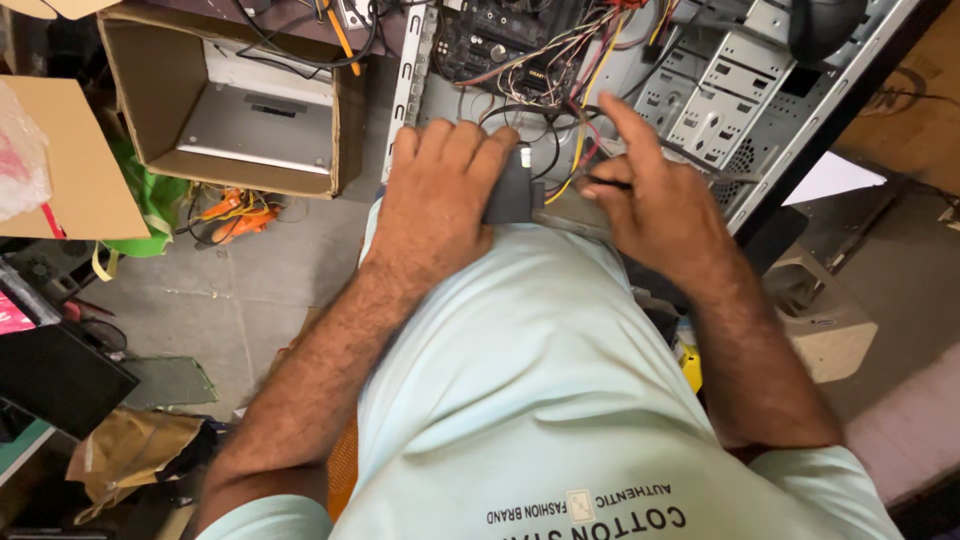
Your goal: The person works on the interior of a desktop computer case by plugging and unplugging various internal cables, handling a hard drive, and touching components on the motherboard.
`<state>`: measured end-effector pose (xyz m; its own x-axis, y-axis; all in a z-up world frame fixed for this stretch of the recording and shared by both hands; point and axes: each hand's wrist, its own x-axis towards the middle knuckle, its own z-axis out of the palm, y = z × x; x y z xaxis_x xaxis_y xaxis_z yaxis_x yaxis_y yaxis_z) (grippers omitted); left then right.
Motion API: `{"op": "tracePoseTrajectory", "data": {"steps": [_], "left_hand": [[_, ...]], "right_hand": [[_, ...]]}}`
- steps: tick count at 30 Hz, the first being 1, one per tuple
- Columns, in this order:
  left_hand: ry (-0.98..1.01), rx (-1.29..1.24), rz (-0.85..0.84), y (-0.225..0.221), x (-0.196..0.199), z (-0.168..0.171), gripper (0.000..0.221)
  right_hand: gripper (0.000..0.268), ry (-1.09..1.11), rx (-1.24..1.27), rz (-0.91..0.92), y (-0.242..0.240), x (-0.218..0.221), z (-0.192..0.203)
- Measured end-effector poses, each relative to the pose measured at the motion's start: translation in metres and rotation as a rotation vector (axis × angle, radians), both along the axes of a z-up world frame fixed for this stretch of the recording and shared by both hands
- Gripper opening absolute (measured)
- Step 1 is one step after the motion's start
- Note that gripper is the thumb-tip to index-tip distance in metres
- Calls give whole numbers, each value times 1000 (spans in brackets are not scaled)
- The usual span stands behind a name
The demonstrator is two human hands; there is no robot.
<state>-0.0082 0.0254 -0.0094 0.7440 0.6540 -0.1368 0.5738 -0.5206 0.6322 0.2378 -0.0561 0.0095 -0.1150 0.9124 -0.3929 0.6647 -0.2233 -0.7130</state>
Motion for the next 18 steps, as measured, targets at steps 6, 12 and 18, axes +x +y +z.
{"op": "tracePoseTrajectory", "data": {"steps": [6, 12, 18], "left_hand": [[-61, -54, -7, -4, 9, -4, 80], [-126, -179, 174, -8, 6, -15, 75], [6, -691, 501, -19, 8, -26, 61]], "right_hand": [[93, -225, 84, 116, 4, -23, -13], [96, -292, -25, 107, 4, -28, -13], [85, -266, 142, 185, -3, -23, -2]]}}
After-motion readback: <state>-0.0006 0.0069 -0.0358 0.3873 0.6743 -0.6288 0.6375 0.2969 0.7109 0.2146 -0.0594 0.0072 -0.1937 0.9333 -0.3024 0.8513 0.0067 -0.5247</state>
